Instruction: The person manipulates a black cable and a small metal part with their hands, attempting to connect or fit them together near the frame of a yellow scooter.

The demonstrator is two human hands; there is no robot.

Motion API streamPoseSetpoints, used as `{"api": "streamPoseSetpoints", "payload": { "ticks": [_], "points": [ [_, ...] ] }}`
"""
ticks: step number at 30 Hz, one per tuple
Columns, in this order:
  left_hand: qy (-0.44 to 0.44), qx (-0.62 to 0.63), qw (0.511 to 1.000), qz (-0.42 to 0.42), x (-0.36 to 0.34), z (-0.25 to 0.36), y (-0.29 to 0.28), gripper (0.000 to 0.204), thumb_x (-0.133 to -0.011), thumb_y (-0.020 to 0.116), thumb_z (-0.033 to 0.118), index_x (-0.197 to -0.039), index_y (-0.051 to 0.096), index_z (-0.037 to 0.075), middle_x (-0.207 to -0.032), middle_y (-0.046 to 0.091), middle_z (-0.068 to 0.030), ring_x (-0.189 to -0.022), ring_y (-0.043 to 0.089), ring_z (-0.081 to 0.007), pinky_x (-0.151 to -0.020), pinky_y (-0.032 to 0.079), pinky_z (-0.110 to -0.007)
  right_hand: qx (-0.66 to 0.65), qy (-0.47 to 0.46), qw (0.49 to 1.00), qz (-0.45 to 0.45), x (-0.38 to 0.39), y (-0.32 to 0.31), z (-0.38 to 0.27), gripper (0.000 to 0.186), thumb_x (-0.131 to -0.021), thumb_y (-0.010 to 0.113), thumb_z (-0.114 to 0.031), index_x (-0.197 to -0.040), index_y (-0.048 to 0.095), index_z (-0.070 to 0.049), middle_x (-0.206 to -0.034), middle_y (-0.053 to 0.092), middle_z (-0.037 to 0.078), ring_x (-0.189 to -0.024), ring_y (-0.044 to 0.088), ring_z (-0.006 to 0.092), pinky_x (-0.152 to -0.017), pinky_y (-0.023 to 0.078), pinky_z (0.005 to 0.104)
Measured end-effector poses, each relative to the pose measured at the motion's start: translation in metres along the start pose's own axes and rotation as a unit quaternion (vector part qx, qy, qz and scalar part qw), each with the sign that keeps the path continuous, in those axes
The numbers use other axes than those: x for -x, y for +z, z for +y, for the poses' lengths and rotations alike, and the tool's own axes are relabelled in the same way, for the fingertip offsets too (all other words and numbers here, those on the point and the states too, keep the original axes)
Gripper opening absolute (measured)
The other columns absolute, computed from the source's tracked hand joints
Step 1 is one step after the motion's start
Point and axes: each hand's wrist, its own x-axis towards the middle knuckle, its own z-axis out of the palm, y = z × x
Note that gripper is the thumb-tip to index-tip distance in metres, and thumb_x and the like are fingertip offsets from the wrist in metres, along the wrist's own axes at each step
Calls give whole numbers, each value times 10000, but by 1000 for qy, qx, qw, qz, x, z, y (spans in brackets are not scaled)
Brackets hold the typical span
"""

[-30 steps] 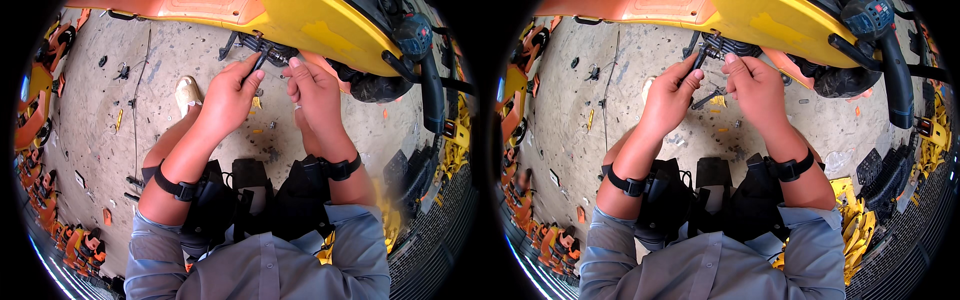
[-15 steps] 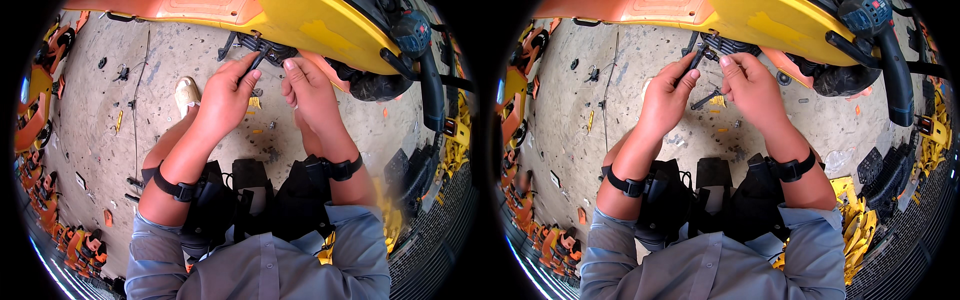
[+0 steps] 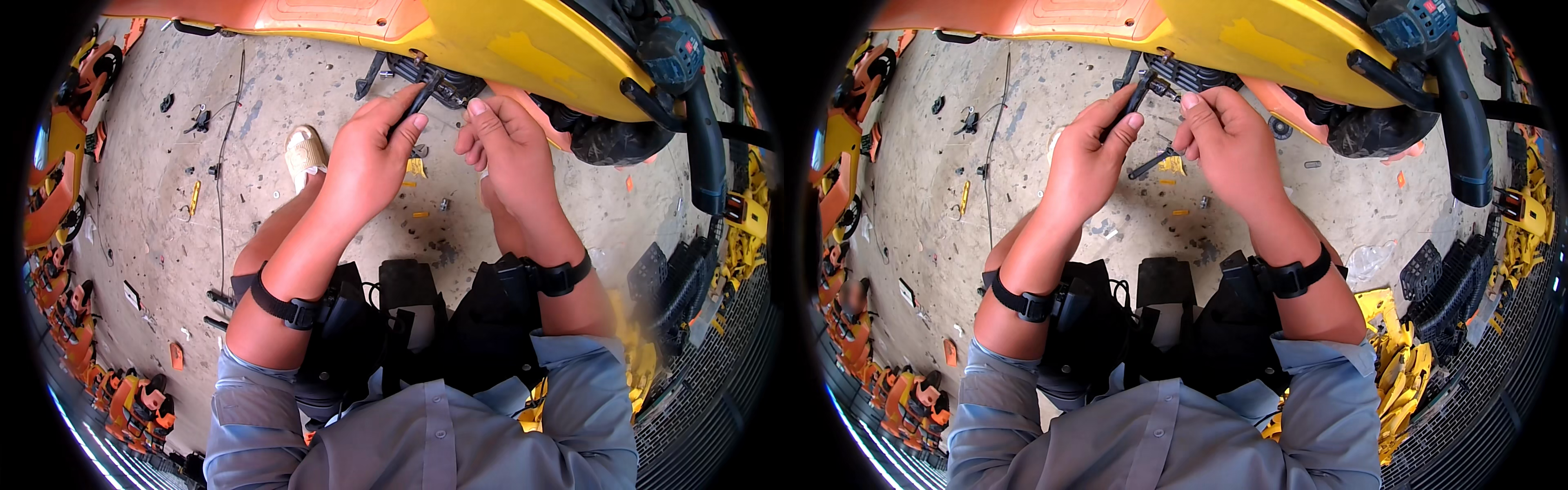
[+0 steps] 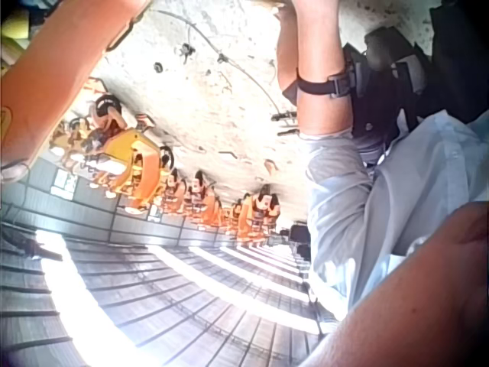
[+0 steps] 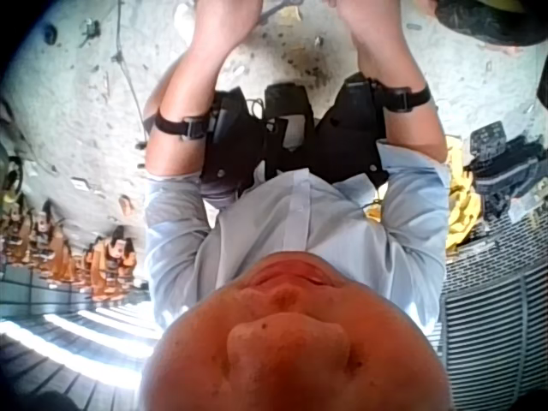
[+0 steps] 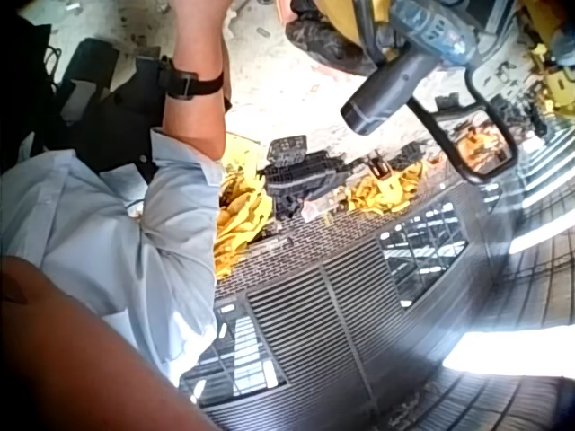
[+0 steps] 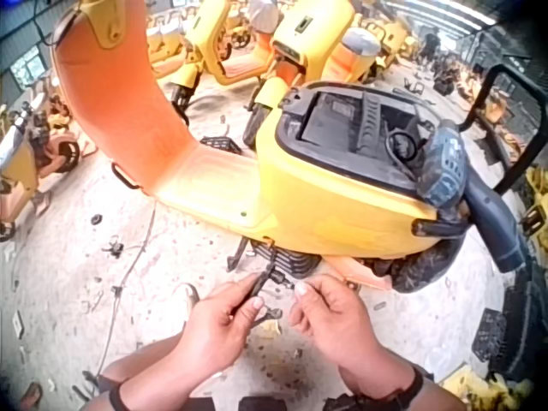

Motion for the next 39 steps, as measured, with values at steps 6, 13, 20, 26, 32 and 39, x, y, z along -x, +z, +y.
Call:
{"api": "streamPoseSetpoints", "payload": {
  "ticks": [6, 13, 20, 26, 32, 39],
  "points": [
    [-2, 10, 1000, -2, 0, 2, -2, 319, -954, 629, 134, -1252, 624, 20, -869, 629, -137, -806, 605, -244, -742, 489, -334, -19, 68, 998, 0, -1, -2, -6, 303, -1020, 548, -278, -899, 590, -4, -672, 611, 28, -599, 517, 72, -566, 432, 223],
    [-52, 26, 998, 0, -1, 2, -1, 332, -955, 641, 155, -1230, 618, -29, -923, 658, -156, -806, 622, -221, -738, 506, -326, -1, -61, 997, 42, -1, 10, 6, 339, -1024, 534, -322, -968, 591, 8, -694, 627, 42, -605, 541, 84, -581, 446, 223],
    [-58, 51, 997, 8, 0, 0, -1, 363, -950, 676, 179, -1249, 622, -21, -816, 618, 3, -680, 490, -52, -592, 432, -222, 7, 85, 996, -12, -2, -5, -11, 334, -1009, 559, -334, -960, 595, -5, -750, 651, 51, -659, 566, 76, -589, 447, 217],
    [-84, 96, 992, 4, -1, 3, -1, 344, -949, 680, 184, -1226, 627, -13, -830, 600, 20, -677, 478, -43, -583, 413, -206, 17, -25, 999, 18, -3, 3, 4, 310, -998, 588, -314, -952, 608, -8, -736, 648, 40, -644, 552, 68, -591, 446, 214],
    [-128, 150, 980, -13, -3, 3, -4, 329, -956, 668, 188, -1219, 626, -5, -853, 603, 32, -682, 466, -30, -585, 398, -199, -2, 27, 1000, -8, -3, -1, -7, 235, -986, 615, -239, -941, 608, -9, -737, 639, 34, -635, 544, 67, -588, 441, 211],
    [-116, 147, 982, -17, -4, 1, -5, 327, -963, 657, 183, -1225, 624, -9, -888, 629, 18, -769, 512, -52, -669, 429, -207, 10, 31, 999, 8, -4, -3, -5, 232, -979, 632, -231, -959, 612, -1, -742, 637, 22, -628, 536, 62, -579, 429, 208]
  ]
}}
